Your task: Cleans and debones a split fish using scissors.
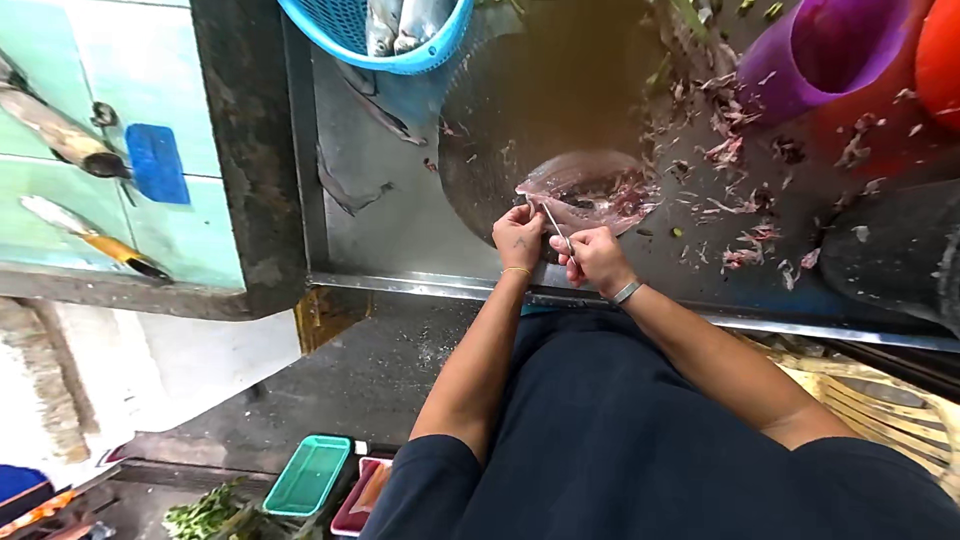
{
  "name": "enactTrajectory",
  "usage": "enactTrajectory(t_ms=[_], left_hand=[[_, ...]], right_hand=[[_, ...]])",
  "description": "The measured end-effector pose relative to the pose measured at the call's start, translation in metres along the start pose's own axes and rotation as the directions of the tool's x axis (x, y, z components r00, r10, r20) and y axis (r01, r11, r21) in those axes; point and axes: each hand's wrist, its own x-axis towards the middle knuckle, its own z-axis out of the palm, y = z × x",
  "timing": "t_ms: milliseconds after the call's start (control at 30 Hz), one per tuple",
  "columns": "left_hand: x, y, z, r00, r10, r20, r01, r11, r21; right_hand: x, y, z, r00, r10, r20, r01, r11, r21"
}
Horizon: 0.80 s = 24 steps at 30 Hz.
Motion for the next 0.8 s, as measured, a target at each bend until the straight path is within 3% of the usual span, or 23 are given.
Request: enactTrajectory(t_ms=[233,467,633,800], left_hand=[[-0.002,0.003,0.0,0.995,0.081,-0.054,-0.077,0.994,0.079],[0.002,0.009,-0.002,0.997,0.062,-0.05,-0.055,0.989,0.141],[0.003,0.007,0.0,0.989,0.126,-0.084,-0.112,0.982,0.151],[0.007,0.007,-0.006,0.991,0.118,-0.068,-0.099,0.967,0.236]], right_hand=[[0.011,0.0,-0.005,0.958,0.209,0.195,-0.238,0.96,0.145],[0.007,-0.006,0.004,1.0,0.019,-0.006,-0.018,0.995,0.096],[0.011,-0.012,0.001,0.976,0.181,0.119,-0.197,0.97,0.141],[0.015,-0.013,0.005,0.992,0.118,0.048,-0.124,0.98,0.154]])
